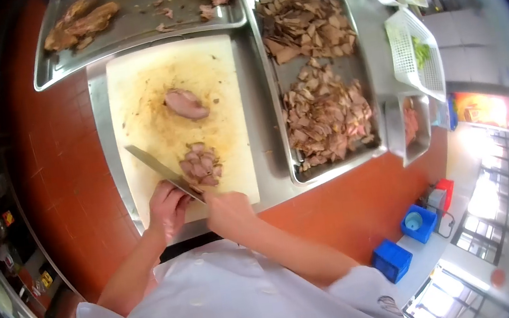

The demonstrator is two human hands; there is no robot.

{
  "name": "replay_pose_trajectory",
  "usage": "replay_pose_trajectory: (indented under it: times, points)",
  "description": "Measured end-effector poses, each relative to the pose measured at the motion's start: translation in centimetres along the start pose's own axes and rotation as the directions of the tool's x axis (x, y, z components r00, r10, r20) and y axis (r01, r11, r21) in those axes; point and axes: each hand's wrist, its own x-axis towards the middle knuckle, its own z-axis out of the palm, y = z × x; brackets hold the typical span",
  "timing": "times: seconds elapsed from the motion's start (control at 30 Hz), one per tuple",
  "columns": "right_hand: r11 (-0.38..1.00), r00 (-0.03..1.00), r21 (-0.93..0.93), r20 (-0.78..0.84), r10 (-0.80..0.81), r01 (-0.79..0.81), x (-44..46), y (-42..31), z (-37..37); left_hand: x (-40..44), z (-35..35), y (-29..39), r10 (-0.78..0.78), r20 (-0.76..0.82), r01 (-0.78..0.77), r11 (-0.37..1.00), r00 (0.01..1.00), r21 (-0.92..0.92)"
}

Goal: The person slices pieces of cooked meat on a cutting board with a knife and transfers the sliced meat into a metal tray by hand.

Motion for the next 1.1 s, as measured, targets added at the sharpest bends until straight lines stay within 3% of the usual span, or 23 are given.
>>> replay_pose_trajectory:
  times: [0.1,0.2,0.4,0.5,0.6,0.8,0.9,1.0,1.1]
  points:
    - [0.995,0.99,0.072,-0.13,-0.053,0.063,2.9,-0.7,0.1,-0.6,0.2,0.1,-0.019,0.024,0.019,1.0,1.0,0.006]
    - [0.976,0.983,0.201,-0.175,-0.049,0.085,0.4,-0.5,-2.1,-0.3,0.2,-0.3,-0.004,0.012,0.004,1.0,1.0,0.016]
    - [0.996,0.985,0.017,0.152,0.086,-0.09,-3.4,-0.5,-3.2,0.0,0.1,0.3,-0.027,-0.007,0.027,0.999,1.0,0.019]
    - [0.996,0.996,0.066,-0.075,-0.057,0.062,1.3,-0.4,1.1,-0.5,0.4,-0.1,-0.041,0.003,0.041,0.999,0.999,0.016]
    - [0.99,0.991,0.129,-0.125,-0.039,0.055,3.0,-0.7,-0.1,-0.8,0.2,0.3,-0.049,0.014,0.049,0.998,0.999,0.027]
    - [0.996,0.997,0.085,0.072,0.028,-0.034,-4.3,-0.4,-4.1,-0.1,0.2,0.3,0.006,-0.019,-0.005,0.999,1.0,0.044]
    - [0.999,0.997,0.026,0.071,0.039,-0.041,-3.7,-0.6,-2.8,-0.5,0.2,-0.3,0.003,-0.013,-0.003,0.999,1.0,0.043]
    - [0.995,0.987,0.077,-0.153,-0.052,0.064,1.7,-0.6,1.2,-0.2,0.1,0.1,-0.009,-0.034,0.009,1.0,0.999,0.008]
    - [0.984,0.977,0.15,-0.201,-0.066,0.097,3.3,-0.8,0.1,-0.3,-0.2,0.1,-0.029,-0.041,0.029,1.0,0.999,0.002]
